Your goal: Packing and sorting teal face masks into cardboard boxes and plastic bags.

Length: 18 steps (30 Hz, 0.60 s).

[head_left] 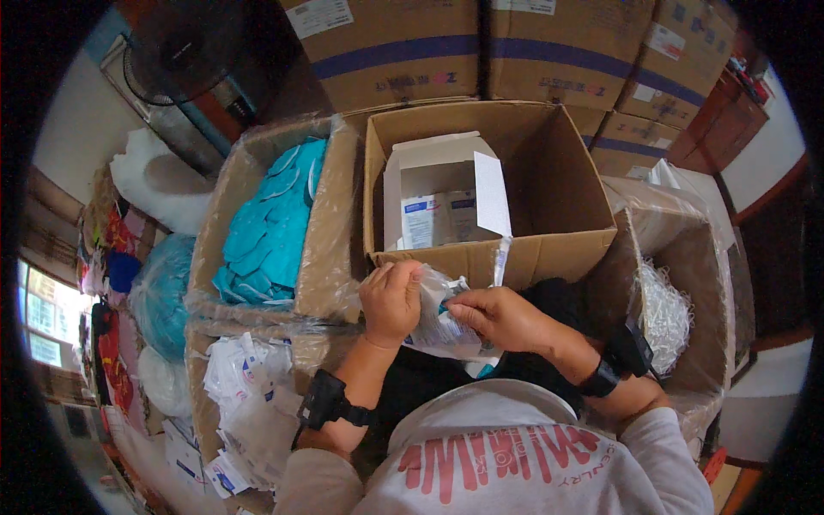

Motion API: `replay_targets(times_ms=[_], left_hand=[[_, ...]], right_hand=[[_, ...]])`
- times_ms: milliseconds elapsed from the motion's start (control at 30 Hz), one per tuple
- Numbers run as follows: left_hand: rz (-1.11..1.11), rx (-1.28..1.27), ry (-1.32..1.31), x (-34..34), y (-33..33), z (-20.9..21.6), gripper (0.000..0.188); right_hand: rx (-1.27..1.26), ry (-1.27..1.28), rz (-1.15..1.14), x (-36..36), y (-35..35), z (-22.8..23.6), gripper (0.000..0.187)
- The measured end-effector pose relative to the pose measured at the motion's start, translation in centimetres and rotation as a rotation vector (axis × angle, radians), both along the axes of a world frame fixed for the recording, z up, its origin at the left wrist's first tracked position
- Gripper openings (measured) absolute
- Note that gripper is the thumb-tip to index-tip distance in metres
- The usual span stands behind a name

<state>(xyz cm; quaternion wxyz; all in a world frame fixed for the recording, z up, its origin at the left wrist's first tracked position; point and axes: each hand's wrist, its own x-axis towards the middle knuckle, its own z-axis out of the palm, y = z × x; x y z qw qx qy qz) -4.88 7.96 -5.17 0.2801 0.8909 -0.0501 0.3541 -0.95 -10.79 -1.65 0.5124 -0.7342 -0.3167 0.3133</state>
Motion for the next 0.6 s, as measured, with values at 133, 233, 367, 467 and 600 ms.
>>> replay_targets(times_ms=[133,233,367,467,600], left_hand=[[-0.001,0.024,-0.006,0.1,0.0,-0.2,0.010],[0.014,0.074,0.044,0.0,-0.2,-0.2,0.009],[0.034,0.014,0.007,0.1,0.4,-0.6,0.010],[0.098,-0.042,-0.003,0.0,1.7,-1.2,0.011],[0.129,-0.078,-0.045,-1.2,3.6,-2.3,0.014]], right_hand=[[-0.039,0.473,-0.004,0.5,0.4,-1.5,0.024],[-0.036,0.050,0.048,0.2,0.8,-2.1,0.028],[0.117,0.043,-0.130,0.0,1.3,-2.3,0.027],[0.411,0.300,-0.451,1.1,0.2,-2.2,0.019],[0.674,0.486,-0.720,5.1,-2.3,3.1,0.020]])
